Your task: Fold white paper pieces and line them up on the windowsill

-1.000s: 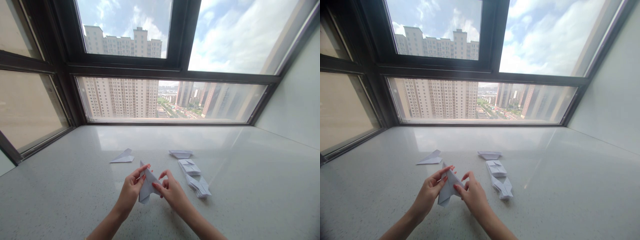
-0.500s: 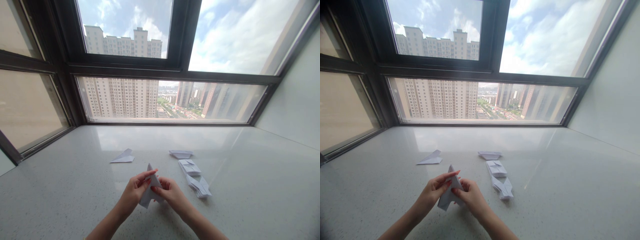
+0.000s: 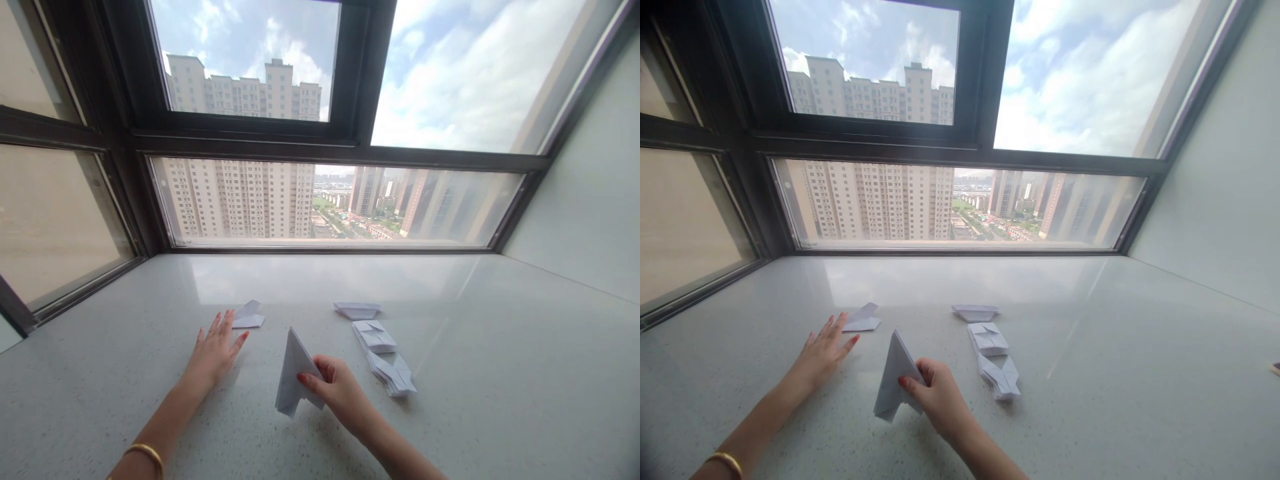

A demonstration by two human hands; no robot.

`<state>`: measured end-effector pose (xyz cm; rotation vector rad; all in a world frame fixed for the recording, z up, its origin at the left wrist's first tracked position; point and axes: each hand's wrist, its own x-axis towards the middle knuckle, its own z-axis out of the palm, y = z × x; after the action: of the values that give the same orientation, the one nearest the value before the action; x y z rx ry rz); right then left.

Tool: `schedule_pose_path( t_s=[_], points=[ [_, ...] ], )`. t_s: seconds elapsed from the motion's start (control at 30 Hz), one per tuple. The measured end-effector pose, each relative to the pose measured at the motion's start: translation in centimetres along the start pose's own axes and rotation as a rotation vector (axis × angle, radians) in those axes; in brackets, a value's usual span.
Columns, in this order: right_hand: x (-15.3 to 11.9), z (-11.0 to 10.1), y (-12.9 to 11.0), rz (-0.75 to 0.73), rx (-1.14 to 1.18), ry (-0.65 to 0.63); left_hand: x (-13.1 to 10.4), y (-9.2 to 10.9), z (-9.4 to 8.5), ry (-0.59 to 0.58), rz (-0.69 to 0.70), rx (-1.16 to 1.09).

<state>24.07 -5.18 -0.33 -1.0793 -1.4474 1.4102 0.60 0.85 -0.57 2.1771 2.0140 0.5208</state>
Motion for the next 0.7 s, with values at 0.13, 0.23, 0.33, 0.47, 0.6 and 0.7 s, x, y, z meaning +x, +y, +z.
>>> schedule_pose_path(
  t_s=[0.13,0.23,0.33,0.47,0.6,0.7],
  points=[
    [0.1,-0.1,0.1,-0.013,-0.054,0.011,0.3,-0.2,-0.2,-0.086,-0.036,0.079],
    [0.2,-0.2,0.1,-0.017,-0.052,0.017,-0.2,0.7,-0.1,-0.137,0.040,0.036],
    [0.2,-0.3,0.0,-0.041,-0.028,0.032,-1.4,2.5,0.2,-0.196,0.165,-0.041],
    [0.3,-0.5,-0.2,-0.074,0.007,0.053,-2.6,4.7,0.8,-0.111,0.278,-0.162],
    [0.4,-0.6,-0.4,-0.087,0.020,0.075,-2.7,5.0,1.0,-0.026,0.133,-0.148],
    [0.4,-0.6,-0.4,-0.105,0.040,0.083,-2.7,4.8,0.8,-0.059,0.053,-0.103]
  ],
)
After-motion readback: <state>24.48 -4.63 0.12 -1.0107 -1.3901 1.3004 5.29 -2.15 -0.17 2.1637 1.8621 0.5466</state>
